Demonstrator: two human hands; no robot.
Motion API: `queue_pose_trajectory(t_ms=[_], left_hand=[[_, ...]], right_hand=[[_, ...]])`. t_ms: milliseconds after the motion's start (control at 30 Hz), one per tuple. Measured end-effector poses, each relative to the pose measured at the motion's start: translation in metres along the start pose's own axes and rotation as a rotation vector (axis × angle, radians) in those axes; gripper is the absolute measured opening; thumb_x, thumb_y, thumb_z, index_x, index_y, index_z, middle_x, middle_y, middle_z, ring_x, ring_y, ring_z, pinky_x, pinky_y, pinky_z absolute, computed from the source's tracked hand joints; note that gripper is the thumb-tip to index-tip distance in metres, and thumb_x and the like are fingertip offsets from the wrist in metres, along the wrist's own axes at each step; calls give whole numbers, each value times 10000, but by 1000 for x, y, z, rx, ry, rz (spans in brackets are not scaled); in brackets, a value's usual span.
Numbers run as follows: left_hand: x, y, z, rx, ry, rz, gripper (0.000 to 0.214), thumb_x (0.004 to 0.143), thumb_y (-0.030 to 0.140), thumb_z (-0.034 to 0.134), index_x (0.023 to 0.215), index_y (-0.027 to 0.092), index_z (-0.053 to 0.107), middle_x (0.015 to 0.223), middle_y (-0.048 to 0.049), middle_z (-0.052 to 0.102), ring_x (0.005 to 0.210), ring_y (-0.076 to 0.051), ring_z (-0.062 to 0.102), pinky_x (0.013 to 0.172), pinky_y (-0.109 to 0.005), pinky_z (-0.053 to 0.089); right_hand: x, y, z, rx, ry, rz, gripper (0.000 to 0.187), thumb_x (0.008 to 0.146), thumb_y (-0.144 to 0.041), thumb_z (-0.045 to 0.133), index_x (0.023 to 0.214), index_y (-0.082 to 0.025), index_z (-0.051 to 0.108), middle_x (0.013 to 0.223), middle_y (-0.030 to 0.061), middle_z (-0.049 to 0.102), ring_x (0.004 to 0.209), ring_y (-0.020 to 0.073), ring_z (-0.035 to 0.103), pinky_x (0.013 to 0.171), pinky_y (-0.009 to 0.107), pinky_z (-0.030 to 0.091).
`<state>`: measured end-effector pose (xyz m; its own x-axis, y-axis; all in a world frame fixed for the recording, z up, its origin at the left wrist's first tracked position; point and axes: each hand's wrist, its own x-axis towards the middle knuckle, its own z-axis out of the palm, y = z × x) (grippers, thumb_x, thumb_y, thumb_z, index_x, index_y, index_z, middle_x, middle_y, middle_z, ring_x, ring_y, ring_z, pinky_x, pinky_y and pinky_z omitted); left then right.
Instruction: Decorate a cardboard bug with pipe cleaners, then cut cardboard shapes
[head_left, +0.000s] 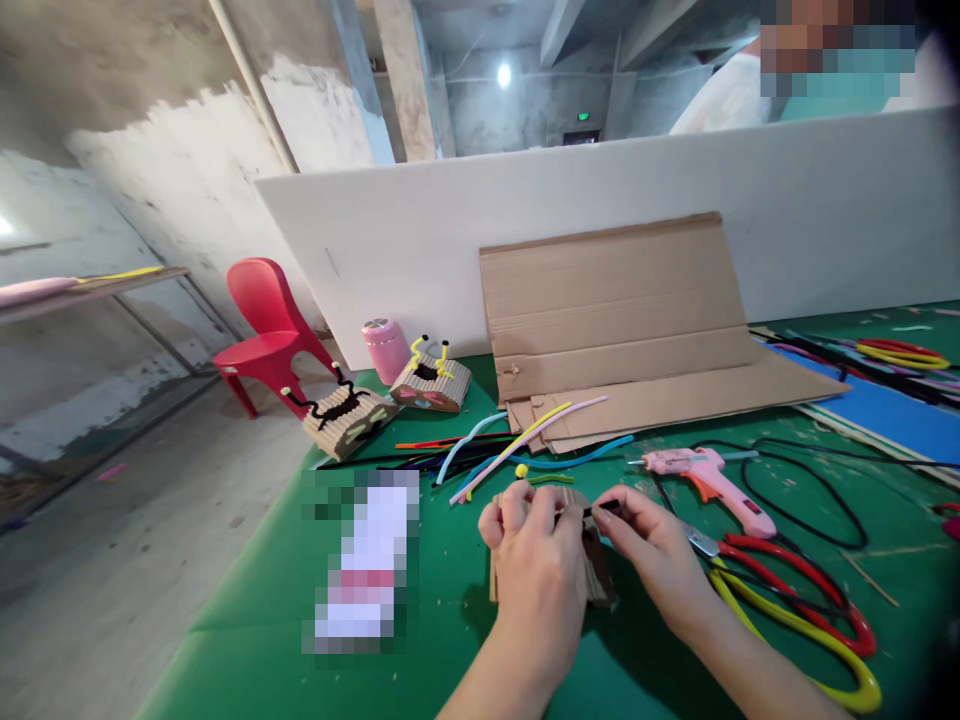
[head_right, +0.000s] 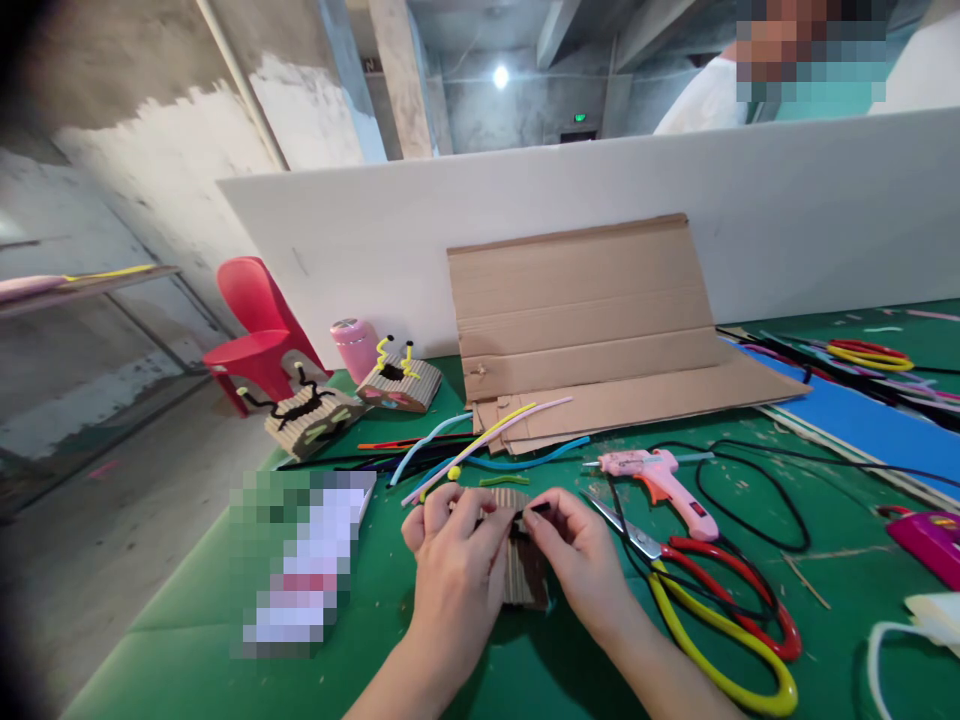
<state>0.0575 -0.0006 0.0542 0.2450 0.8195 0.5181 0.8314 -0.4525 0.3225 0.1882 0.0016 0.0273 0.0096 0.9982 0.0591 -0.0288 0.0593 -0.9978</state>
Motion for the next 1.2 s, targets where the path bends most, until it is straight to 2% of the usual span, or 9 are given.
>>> queue_pose_trajectory(t_ms=[200,333,433,533,633,767,900,1033,1200], left_hand=[[5,0,17,-30,-28,0,227,835,138,445,764,280,608,731,-23,584,751,-184,513,638,-337,461],[6,-3,26,-43,-42,10,170,858,274,459,970,217,573,980,-51,595,810,-153,560,689,-332,490],[3,-6,19,-58,-61,41,107,830,224,498,879,230,593,897,-31,608,828,-170,549,707,-338,486],[1,-7,6,-57,-74,72,181,795,127,500,748,273,597,776,-21,604,845,-202,515,708,-356,468],[-1,-7,-4,-26,-68,58,196,795,122,483,843,267,605,825,-33,606,880,-222,486,747,-392,436],[-4,-6,-7,1,-34,-8,205,810,173,478,974,216,593,892,-47,603,892,-231,463,745,-401,388],[-5,-7,-2,5,-15,-54,163,801,180,496,897,226,620,861,-44,582,844,-218,457,713,-377,350],[-3,-8,5,18,-2,-65,152,796,156,491,801,229,625,791,-36,559,820,-215,437,701,-381,320],[-1,-7,12,41,20,-61,183,754,105,523,625,218,587,713,-22,530,786,-199,418,679,-372,295]], right_hand=[[2,0,-2,-91,13,-56,197,806,-355,528,711,-183,520,648,-24,485,600,123,459,549,230,396],[8,-7,-2,-207,2,-117,207,816,-349,514,689,-187,484,625,-29,462,575,122,436,521,228,377],[15,-13,-2,-305,-68,-144,204,826,-342,499,697,-184,485,620,-27,464,573,121,425,517,226,364],[21,-16,-3,-311,-147,-119,205,825,-351,501,706,-184,493,609,-35,455,571,117,419,516,223,358],[23,-14,-5,-197,-184,-79,205,814,-373,522,736,-184,514,644,-31,484,607,119,454,549,222,389],[19,-5,-11,-73,-190,-35,208,820,-381,518,865,-184,570,758,6,564,714,148,536,646,254,454],[16,0,-15,-128,-133,-81,202,839,-365,493,888,-192,585,793,19,577,728,151,541,664,262,462],[16,-3,-12,-240,-146,-195,155,835,-331,508,821,-191,572,748,0,543,678,135,514,604,233,440],[16,-10,-8,-392,-169,-280,198,865,-308,458,732,-186,540,695,-4,495,644,133,478,581,239,396]])
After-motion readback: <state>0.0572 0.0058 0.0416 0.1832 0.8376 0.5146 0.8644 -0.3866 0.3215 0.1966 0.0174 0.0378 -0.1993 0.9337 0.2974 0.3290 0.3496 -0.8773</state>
